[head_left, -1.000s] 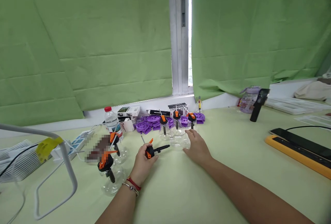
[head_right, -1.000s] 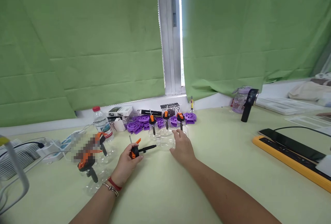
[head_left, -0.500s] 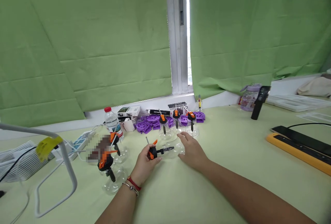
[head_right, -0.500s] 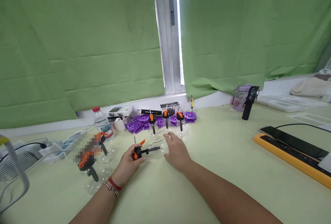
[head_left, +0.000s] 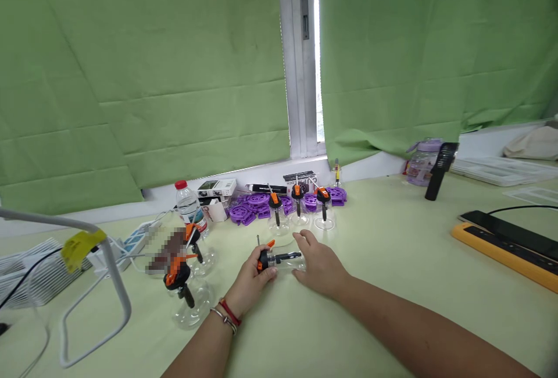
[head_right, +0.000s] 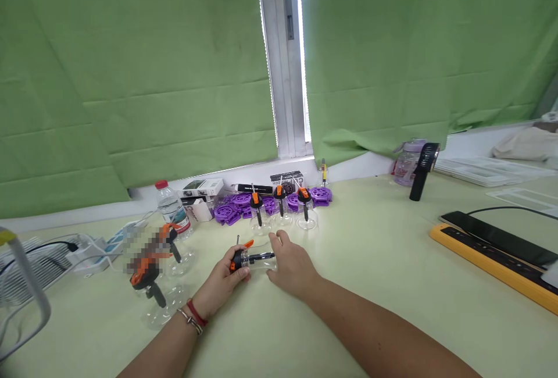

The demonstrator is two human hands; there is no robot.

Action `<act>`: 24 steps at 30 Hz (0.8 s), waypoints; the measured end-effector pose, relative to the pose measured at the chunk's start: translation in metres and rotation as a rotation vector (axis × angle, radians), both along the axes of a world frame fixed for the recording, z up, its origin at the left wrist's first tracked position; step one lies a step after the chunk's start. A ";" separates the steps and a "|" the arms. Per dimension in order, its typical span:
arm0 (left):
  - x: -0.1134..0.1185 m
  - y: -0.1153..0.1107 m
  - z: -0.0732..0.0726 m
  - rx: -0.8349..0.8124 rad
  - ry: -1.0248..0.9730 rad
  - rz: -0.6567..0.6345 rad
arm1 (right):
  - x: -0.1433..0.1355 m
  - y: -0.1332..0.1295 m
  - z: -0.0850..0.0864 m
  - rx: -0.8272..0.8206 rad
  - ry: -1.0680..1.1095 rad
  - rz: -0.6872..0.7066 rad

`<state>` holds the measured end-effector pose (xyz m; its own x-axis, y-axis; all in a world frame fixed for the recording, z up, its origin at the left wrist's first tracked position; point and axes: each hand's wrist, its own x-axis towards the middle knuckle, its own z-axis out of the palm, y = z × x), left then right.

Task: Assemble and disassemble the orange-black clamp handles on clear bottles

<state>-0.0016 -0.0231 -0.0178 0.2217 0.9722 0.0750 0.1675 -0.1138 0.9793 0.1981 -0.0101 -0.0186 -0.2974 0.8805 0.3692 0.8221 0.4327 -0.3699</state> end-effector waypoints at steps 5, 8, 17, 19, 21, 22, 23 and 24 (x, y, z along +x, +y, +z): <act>0.005 -0.004 0.001 0.007 -0.017 0.026 | -0.002 -0.002 0.002 -0.022 -0.037 -0.006; 0.003 -0.003 0.003 0.003 -0.113 0.042 | 0.000 -0.002 0.004 -0.009 0.019 0.043; -0.013 0.005 0.009 -0.056 -0.352 0.161 | 0.014 0.004 0.007 0.359 -0.030 0.492; -0.012 0.004 0.010 -0.076 -0.370 0.169 | 0.015 0.006 0.007 0.441 -0.094 0.543; -0.010 0.003 0.011 -0.089 -0.381 0.188 | 0.017 0.008 0.007 0.503 -0.145 0.572; -0.010 0.003 0.011 -0.092 -0.382 0.197 | 0.017 0.009 0.007 0.523 -0.161 0.577; -0.010 0.003 0.011 -0.092 -0.381 0.206 | 0.017 0.009 0.007 0.533 -0.171 0.576; -0.010 0.004 0.011 -0.087 -0.374 0.213 | 0.017 0.008 0.008 0.535 -0.176 0.575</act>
<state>-0.0116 -0.0192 -0.0070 -0.0108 0.9996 0.0279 -0.1898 -0.0294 0.9814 0.2149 -0.0020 -0.0107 -0.7433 0.2888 0.6033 0.4438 0.8878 0.1218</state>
